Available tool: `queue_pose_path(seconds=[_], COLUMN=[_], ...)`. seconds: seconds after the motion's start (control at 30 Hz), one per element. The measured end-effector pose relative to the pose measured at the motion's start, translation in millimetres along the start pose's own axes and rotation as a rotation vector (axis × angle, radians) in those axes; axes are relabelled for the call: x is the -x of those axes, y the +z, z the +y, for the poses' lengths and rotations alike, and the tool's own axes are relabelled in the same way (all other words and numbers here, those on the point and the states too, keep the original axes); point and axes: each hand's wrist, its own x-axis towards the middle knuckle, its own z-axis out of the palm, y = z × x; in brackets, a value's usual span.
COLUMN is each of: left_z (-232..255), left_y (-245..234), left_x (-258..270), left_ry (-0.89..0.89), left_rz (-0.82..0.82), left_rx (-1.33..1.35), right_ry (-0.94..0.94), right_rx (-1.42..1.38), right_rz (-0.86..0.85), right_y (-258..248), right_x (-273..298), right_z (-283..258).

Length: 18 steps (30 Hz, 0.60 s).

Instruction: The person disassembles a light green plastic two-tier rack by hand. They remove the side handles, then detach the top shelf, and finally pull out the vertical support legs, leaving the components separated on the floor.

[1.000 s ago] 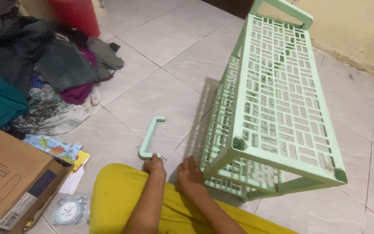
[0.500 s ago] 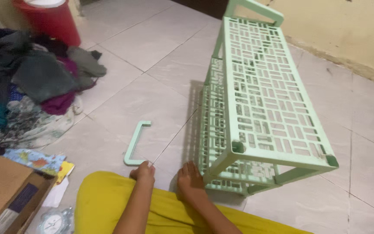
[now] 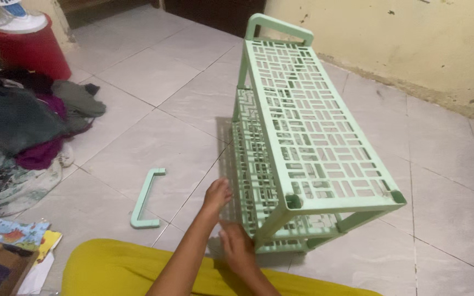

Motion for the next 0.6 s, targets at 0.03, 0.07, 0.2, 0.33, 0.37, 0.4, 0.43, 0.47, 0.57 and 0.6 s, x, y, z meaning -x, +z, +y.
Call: queue_pose_path(seconds=[0.03, 0.07, 0.2, 0.33, 0.37, 0.4, 0.43, 0.47, 0.57, 0.6], left_z=[10.4, 21.6, 67.5, 93.7, 95.8, 96.3, 95.6, 93.5, 85.2, 81.8], left_y=[14.5, 29.5, 73.1, 94.0, 98.6, 101.6, 103.7, 106.7, 110.3, 112.3], left_x=[-6.3, -12.7, -30.6, -28.9, -26.3, -23.4, -20.5, -17.4, -10.6, -9.2], left_ry=[-0.013, -0.029, 0.027, -0.006, -0.039, -0.075, -0.070, -0.066, -0.055, -0.051], left_rz=[-0.037, -0.075, -0.190, -0.127, -0.116, -0.103, -0.114, -0.129, -0.146, -0.149], left_rx=[0.055, 0.112, 0.140, -0.051, -0.063, -0.075, -0.052, -0.029, -0.007, -0.006], right_ry=[0.138, 0.240, 0.549, 0.592, 0.590, 0.590, 0.590, 0.612, 0.672, 0.685], right_rx=[-0.146, -0.407, -1.116, -1.405, -1.424, -1.442, -1.459, -1.467, -1.487, -1.492], right_rz=[0.040, 0.074, 0.204, 0.370, 0.418, 0.466, 0.515, 0.539, 0.605, 0.621], right_y=[0.6, 1.6, -6.3, -22.3, -25.7, -29.6, -33.2, -37.7, -53.5, -59.8], right_x=[0.5, -3.8, -15.3, -19.1, -21.1, -23.4, -25.4, -27.0, -27.8, -26.5], right_z=[2.0, 2.1, -13.5, -37.0, -40.4, -41.7, -41.6, -40.2, -33.2, -31.3])
